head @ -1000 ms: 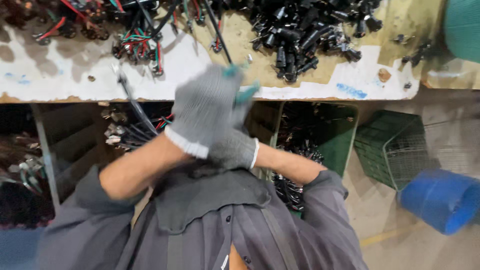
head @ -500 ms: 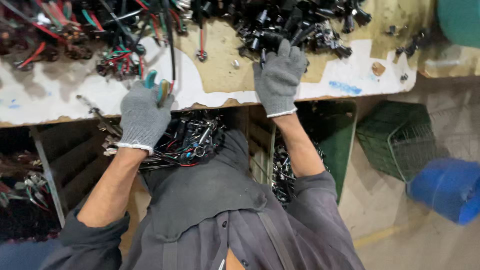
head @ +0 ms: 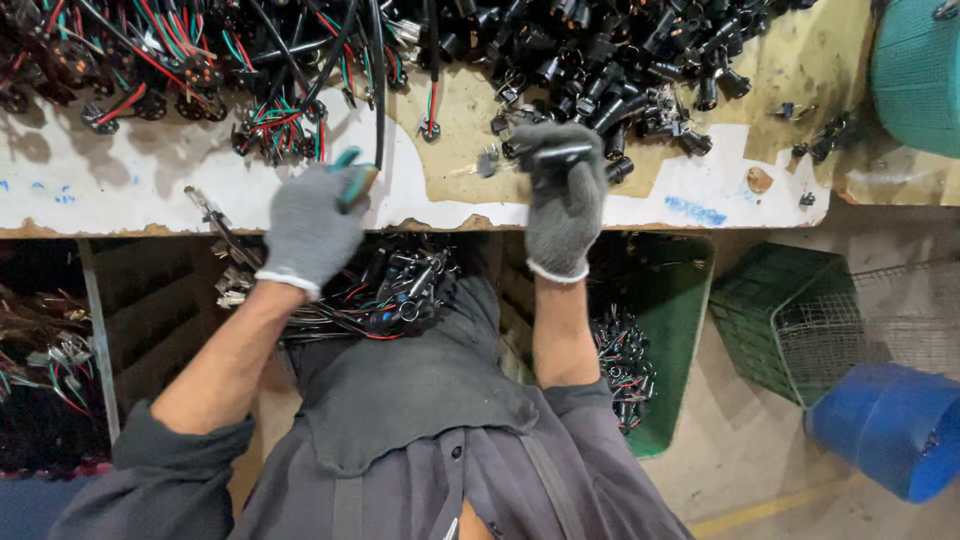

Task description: The person, wearing gloves, uses pliers to strip insulation from the ends of electrical wires at a workbench. They repeatedly grip each wire, pull the insulation off, and place the stripped wires into a growing pile on the bench, working through many wires one at a time.

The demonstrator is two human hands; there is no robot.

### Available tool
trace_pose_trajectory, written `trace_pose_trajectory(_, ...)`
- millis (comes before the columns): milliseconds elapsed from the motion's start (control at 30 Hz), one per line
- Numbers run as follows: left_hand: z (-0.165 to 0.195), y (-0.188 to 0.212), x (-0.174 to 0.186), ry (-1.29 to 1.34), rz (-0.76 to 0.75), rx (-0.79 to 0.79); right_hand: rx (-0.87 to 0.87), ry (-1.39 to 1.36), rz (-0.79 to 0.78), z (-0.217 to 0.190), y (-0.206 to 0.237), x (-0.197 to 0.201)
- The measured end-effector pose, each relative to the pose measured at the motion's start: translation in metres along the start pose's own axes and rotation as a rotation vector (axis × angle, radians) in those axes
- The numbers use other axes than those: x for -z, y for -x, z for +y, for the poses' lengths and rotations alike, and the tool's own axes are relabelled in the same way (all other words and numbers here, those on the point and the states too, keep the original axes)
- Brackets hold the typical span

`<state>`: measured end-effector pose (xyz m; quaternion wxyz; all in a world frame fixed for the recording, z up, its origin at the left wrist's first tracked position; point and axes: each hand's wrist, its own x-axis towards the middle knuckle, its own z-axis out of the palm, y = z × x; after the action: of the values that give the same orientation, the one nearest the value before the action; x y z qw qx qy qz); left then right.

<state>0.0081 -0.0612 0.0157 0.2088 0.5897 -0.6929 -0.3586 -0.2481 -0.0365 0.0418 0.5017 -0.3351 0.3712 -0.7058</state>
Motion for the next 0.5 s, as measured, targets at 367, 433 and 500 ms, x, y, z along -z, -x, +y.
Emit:
trace_pose_trajectory(367,0.065,0.05,0.066,0.759,-0.246,0.067,0.239,0.836,-0.812,0.007,0.029,-0.035)
trace_pose_trajectory(433,0.062,0.053,0.051,0.715,-0.196,0.074,0.163,0.928,-0.856,0.007,0.028,-0.034)
trace_pose_trajectory(500,0.06,0.05,0.045,0.611,-0.158,-0.043,0.119,0.956,-0.871,0.005,0.029,-0.036)
